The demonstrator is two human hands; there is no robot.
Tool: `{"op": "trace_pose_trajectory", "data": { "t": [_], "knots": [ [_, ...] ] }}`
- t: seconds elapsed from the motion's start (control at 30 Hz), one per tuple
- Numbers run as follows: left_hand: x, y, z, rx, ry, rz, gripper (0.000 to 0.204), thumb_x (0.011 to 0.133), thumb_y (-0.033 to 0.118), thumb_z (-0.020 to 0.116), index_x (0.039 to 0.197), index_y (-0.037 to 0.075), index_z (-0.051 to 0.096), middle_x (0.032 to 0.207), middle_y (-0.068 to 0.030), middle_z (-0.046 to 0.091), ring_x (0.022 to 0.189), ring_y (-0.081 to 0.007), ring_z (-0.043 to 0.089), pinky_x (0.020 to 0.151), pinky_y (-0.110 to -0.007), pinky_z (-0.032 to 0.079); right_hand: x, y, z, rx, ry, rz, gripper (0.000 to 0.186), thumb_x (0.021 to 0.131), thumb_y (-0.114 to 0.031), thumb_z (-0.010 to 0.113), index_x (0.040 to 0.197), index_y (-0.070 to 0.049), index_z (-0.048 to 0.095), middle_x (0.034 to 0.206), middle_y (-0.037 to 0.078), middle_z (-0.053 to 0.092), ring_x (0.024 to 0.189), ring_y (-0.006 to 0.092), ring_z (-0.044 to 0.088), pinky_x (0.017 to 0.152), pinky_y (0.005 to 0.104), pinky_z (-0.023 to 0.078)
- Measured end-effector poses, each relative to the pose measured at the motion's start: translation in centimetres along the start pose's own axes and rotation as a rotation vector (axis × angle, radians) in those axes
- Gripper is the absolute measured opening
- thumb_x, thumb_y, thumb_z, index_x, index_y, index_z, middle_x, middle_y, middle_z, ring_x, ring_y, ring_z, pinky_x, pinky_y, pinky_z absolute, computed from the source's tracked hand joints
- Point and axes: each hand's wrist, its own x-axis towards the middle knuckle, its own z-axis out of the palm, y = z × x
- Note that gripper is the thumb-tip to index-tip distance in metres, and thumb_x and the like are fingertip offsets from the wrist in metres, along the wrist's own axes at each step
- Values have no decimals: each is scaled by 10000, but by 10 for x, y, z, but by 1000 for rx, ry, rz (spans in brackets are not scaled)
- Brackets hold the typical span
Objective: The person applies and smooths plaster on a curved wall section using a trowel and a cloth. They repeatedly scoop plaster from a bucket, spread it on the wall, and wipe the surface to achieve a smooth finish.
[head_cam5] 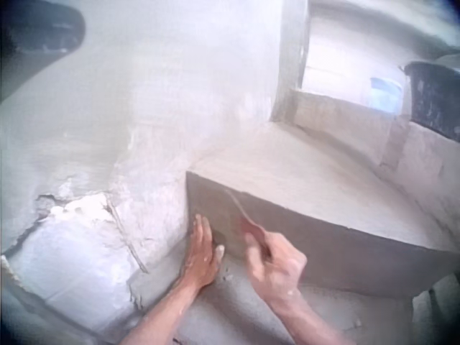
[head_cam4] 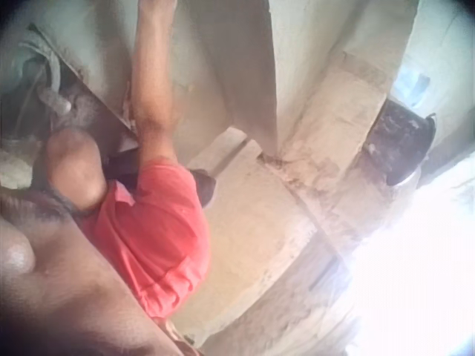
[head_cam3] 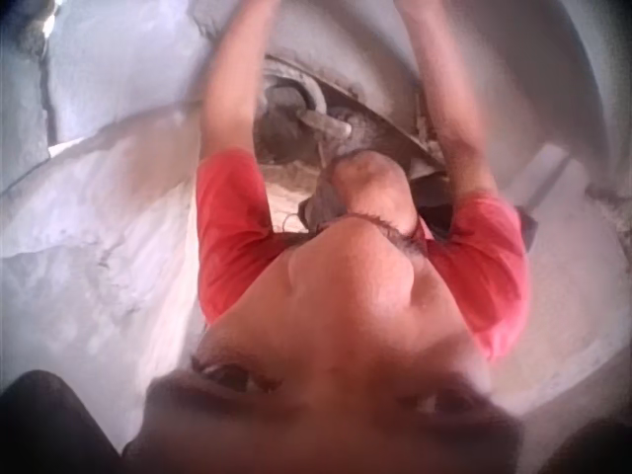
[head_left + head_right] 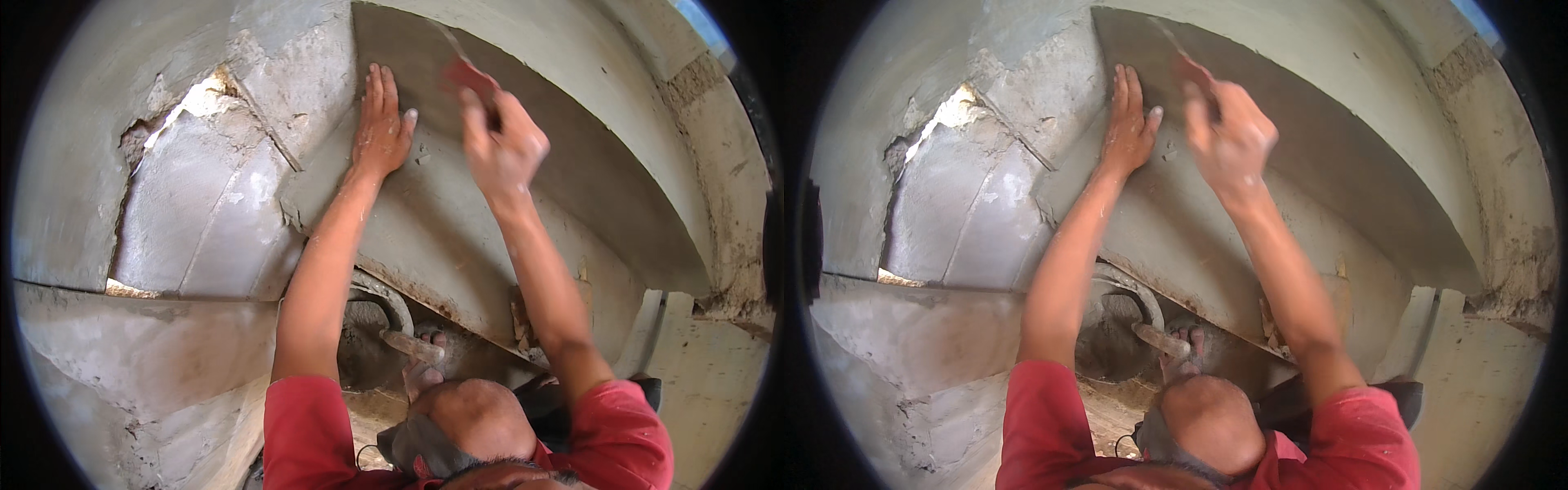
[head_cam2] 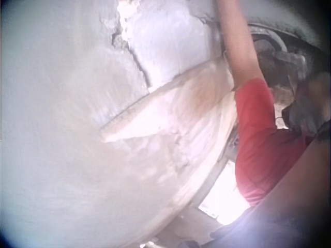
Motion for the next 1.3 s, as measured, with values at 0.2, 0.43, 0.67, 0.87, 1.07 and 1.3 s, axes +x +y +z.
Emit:
{"op": "trace_pose_trajectory", "data": {
  "t": [0.2, 0.43, 0.67, 0.87, 1.07, 1.3],
  "knots": [
    [-1, 1, -2, -17, 1, -8, 868, 1069, 257, 590, 1718, -19, 83, 1793, -275, 54, 1641, -488, 139, 1330, -576, 206, 11, -1, -63, -193, -33, 490, 159, 974, -150, 782, 1094, -55, 821, 848, 65, 789, 671, 73, 633, 599, 281, 520],
    [-1, 7, -1, -5, 21, 20, 866, 1080, 295, 570, 1725, -9, 78, 1798, -268, 54, 1652, -470, 117, 1336, -585, 169, 135, -24, -92, -91, -140, -349, 280, 1058, -121, 688, 1305, -12, 761, 1221, 123, 807, 1105, 219, 767, 980, 352, 575],
    [0, 7, -5, 55, -55, 7, 834, 1102, 293, 536, 1735, 15, 70, 1806, -250, 33, 1668, -442, 58, 1350, -568, 106, 229, 5, 80, 135, -786, -621, 329, 937, 12, 657, 1207, -93, 813, 1174, 155, 806, 1047, 335, 777, 943, 403, 600],
    [1, 7, -4, 58, -63, -3, 837, 1104, 308, 537, 1734, 14, 71, 1810, -239, 22, 1668, -442, 49, 1352, -568, 101, 232, 34, 79, 151, -896, -688, 345, 932, 18, 640, 1212, -90, 809, 1179, 167, 801, 1078, 357, 762, 974, 420, 590],
    [2, 6, -4, 77, -63, -5, 840, 1099, 303, 541, 1735, 18, 71, 1808, -247, 19, 1665, -455, 53, 1347, -571, 107, 245, 27, 87, 112, -993, -665, 406, 886, 56, 578, 1212, -45, 797, 1205, 175, 799, 1107, 344, 748, 1005, 442, 570],
    [0, 3, -3, 56, -35, 23, 841, 1093, 311, 551, 1732, 14, 93, 1803, -261, 30, 1661, -465, 63, 1343, -578, 128, 258, 58, 28, 77, -1192, -609, 467, 829, 49, 564, 1227, -38, 793, 1214, 175, 799, 1092, 313, 758, 991, 429, 580]
  ]
}}
